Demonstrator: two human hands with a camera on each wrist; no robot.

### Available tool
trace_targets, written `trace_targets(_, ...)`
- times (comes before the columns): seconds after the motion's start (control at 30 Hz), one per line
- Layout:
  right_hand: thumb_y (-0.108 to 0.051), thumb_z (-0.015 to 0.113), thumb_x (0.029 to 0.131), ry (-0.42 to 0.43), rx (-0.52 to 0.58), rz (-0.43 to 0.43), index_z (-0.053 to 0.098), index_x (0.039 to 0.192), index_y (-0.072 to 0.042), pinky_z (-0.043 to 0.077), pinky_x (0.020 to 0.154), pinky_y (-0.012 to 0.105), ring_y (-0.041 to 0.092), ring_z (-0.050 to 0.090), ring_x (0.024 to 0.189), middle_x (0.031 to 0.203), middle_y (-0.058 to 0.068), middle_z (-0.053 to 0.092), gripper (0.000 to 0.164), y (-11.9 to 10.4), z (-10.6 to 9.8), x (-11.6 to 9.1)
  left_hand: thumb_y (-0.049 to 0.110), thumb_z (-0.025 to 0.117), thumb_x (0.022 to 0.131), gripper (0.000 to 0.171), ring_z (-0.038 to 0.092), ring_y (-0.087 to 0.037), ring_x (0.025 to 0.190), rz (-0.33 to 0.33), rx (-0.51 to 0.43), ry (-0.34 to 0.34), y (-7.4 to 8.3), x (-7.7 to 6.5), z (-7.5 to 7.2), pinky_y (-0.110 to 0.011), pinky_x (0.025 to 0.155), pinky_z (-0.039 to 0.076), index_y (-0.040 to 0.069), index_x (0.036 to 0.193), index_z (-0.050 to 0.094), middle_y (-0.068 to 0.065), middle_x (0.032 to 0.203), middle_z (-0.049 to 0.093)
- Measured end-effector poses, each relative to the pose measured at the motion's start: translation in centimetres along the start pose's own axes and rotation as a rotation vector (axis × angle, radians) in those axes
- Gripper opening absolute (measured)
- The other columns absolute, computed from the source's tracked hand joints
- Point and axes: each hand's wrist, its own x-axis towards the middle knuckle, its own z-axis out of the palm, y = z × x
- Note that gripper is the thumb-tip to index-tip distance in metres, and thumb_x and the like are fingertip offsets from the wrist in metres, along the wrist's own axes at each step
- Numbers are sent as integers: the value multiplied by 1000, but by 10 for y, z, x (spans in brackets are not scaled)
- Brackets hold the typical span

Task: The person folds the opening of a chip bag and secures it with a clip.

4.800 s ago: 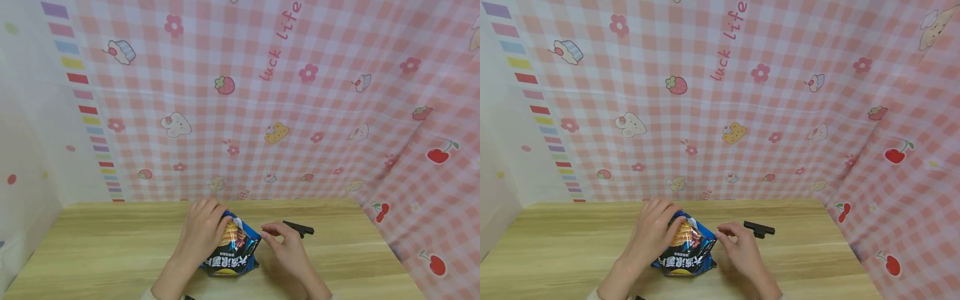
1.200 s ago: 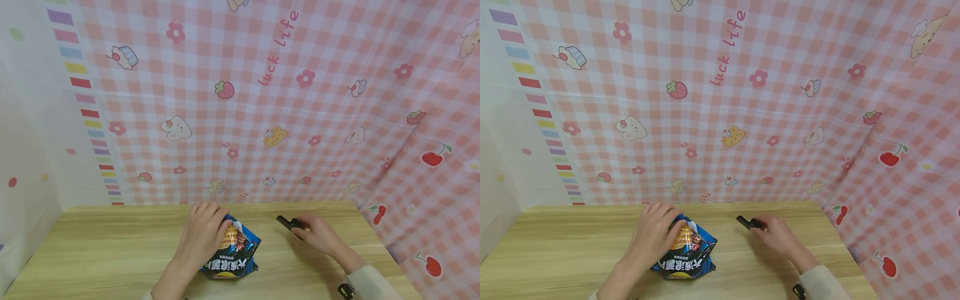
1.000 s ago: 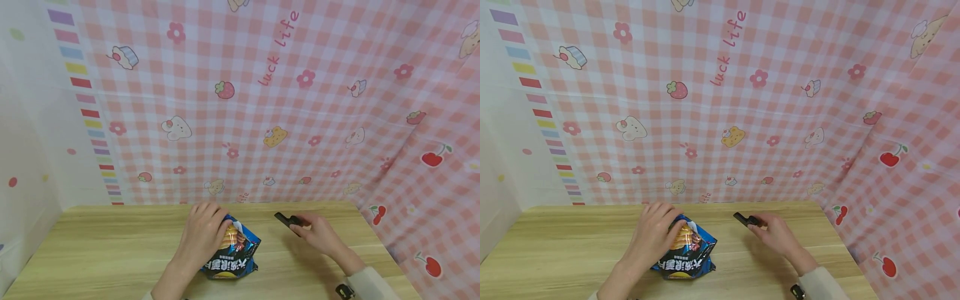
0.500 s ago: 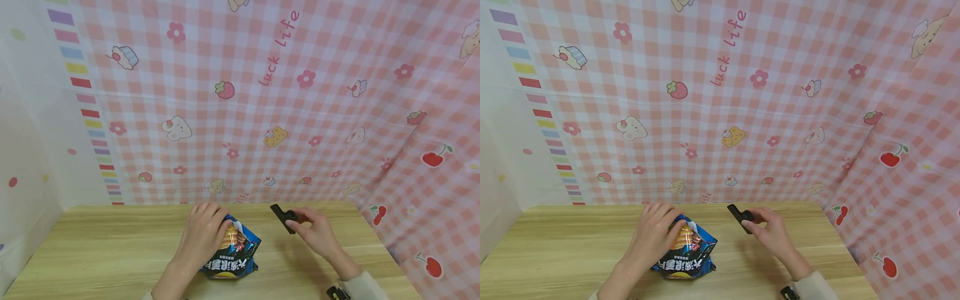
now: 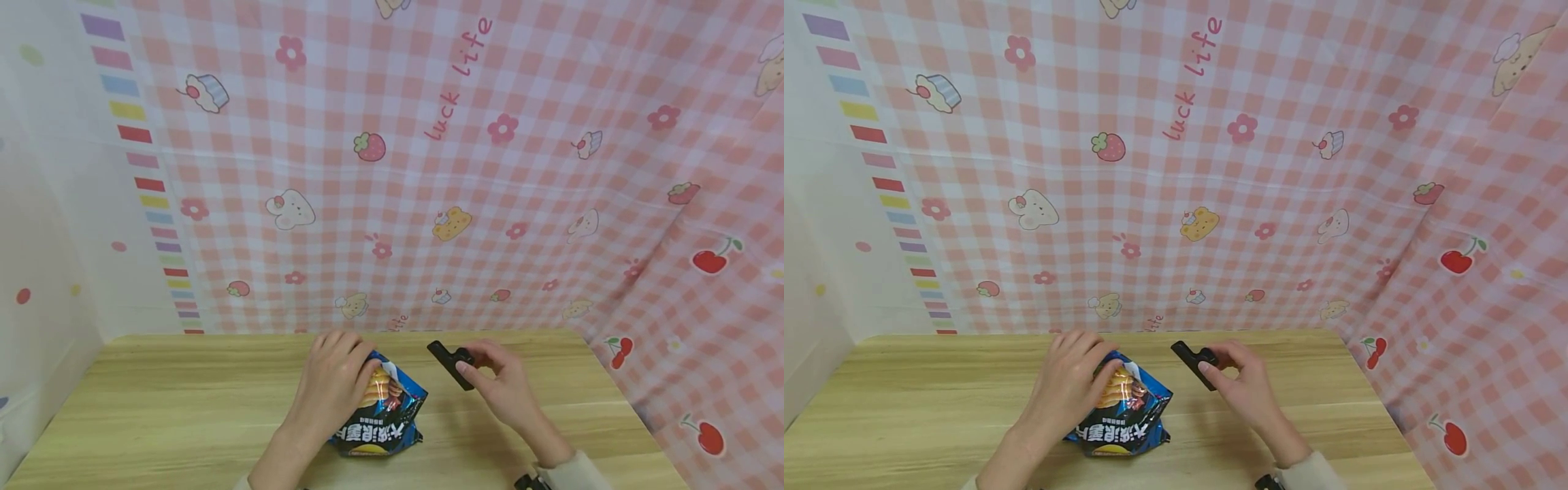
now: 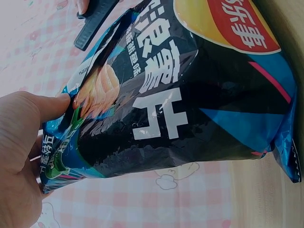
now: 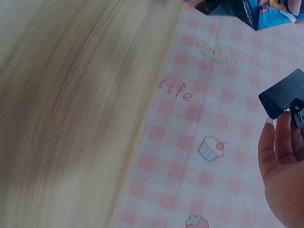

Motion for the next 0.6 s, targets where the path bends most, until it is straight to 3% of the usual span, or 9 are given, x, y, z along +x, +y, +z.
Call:
trace_targets(0.27,9,80,85,-27,39,-51,76,101,-5,57,76,23,11,65,80,92,6,70,22,-6,14,1,18,83,91,13,63,-22,94,-3,-2,-2,0,0,0,-41,86,50,11,101,77,-2,97,70)
trace_targets(0.6,8,84,81,-62,-84,-240,76,101,-10,55,77,26,13,66,85,91,-1,72,28,-13,25,1,18,84,91,15,63,-22,95,-7,-3,-8,1,0,0,-40,86,50,11,102,78,-2,98,71)
